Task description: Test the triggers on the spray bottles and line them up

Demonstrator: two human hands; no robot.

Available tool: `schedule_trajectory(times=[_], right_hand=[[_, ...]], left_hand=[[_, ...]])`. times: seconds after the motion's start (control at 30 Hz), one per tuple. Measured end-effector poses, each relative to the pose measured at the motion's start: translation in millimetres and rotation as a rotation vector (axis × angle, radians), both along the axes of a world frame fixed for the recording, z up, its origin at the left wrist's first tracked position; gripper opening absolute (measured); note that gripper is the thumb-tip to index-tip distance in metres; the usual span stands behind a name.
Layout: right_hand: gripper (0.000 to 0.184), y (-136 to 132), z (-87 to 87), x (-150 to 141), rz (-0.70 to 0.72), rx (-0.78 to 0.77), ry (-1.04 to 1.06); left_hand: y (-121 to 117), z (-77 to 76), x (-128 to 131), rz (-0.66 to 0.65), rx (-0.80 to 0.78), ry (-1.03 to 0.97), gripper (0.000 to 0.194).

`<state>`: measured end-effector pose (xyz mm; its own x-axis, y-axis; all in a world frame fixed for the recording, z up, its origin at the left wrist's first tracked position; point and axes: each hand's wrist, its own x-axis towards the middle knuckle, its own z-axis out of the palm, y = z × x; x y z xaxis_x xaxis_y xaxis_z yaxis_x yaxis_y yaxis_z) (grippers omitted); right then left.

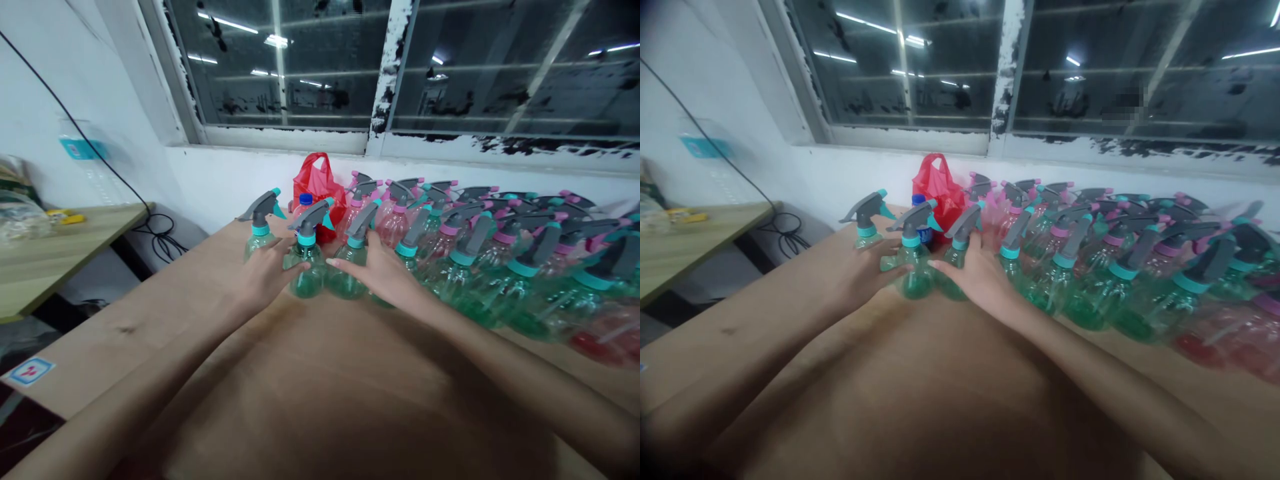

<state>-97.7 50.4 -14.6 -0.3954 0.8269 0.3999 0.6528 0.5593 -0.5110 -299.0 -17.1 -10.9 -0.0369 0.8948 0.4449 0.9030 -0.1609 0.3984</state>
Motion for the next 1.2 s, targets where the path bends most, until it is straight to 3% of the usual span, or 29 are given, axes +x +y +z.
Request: schedule_trajectory(times=[0.23,0.43,0.57,0.7,0.87,1.1,1.2], right_hand=[[0.069,7,-1.8,-3,-0.001,-0.02,-0.047],[0.073,1,-4.4,2,-0.016,0.041,-0.101],[0.072,-18,-0.5,9,-0.043,0.052,-0.187],[0.062,-48,1.5,22,-0.029,0.151,-0.219],[0.044,-85,-1.0,50,0.06,0.218,-0.231],[0.066,-104,-9.6,93,0.177,0.274,-0.137],[0.076,-108,-17.1,105,0.193,0.247,-0.096]], left_hand=[[0,-0.3,0,0.004,0.035,0.056,0.043],[-33,-7.4,6,0.047,0.072,0.005,0.037],[-51,-5.9,19,-0.005,0.059,-0.142,0.034],[-55,3.8,46,-0.131,-0.026,-0.21,0.048],[-52,15.7,94,-0.4,-0.141,-0.344,0.067],[-57,18.0,149,-0.579,-0.244,-0.594,0.05],[-61,21.4,167,-0.576,-0.26,-0.612,0.042]])
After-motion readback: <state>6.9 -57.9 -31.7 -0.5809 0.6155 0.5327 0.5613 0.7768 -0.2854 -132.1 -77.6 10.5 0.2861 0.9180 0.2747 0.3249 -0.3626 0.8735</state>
